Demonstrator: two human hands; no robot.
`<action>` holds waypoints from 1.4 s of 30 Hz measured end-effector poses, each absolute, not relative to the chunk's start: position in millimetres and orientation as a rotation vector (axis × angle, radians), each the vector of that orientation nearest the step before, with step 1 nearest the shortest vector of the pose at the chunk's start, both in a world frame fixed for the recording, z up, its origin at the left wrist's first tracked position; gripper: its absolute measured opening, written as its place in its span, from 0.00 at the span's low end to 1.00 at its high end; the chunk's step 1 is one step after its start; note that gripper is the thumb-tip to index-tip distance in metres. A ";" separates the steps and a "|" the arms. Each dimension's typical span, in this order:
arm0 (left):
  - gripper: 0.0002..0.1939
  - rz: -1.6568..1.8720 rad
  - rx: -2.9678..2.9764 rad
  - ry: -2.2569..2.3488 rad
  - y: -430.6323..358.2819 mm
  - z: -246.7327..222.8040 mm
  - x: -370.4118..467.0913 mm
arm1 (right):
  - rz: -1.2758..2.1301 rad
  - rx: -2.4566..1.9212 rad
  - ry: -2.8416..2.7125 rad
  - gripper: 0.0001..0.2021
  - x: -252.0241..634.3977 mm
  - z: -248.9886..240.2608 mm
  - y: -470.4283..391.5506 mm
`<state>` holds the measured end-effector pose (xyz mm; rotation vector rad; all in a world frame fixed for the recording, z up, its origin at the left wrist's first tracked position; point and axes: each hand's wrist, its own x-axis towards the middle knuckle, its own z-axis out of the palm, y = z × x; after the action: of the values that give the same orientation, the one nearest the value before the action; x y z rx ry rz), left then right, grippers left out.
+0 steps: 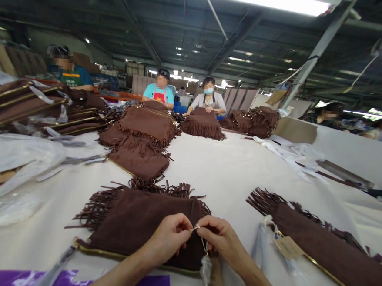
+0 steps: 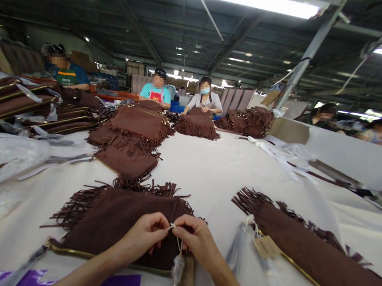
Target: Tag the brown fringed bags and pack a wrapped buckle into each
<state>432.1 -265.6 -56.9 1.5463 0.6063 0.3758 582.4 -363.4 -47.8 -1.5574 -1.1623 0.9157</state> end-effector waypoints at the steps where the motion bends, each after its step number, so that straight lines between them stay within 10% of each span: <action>1: 0.07 0.376 1.583 0.596 -266.9 -56.1 433.0 | 0.892 -1.551 -1.144 0.11 582.3 -47.1 -363.2; 20: 0.09 0.354 1.481 0.766 -279.3 -48.1 451.0 | 0.320 -1.481 -1.336 0.07 565.4 -37.9 -365.3; 42: 0.08 0.328 0.677 0.341 -266.7 -39.9 433.1 | 1.309 -1.317 -1.167 0.15 621.7 -22.2 -401.5</action>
<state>433.1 -266.7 -39.9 0.6768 0.3411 0.3279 621.7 -401.5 -22.2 -1.3169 -1.1672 1.3085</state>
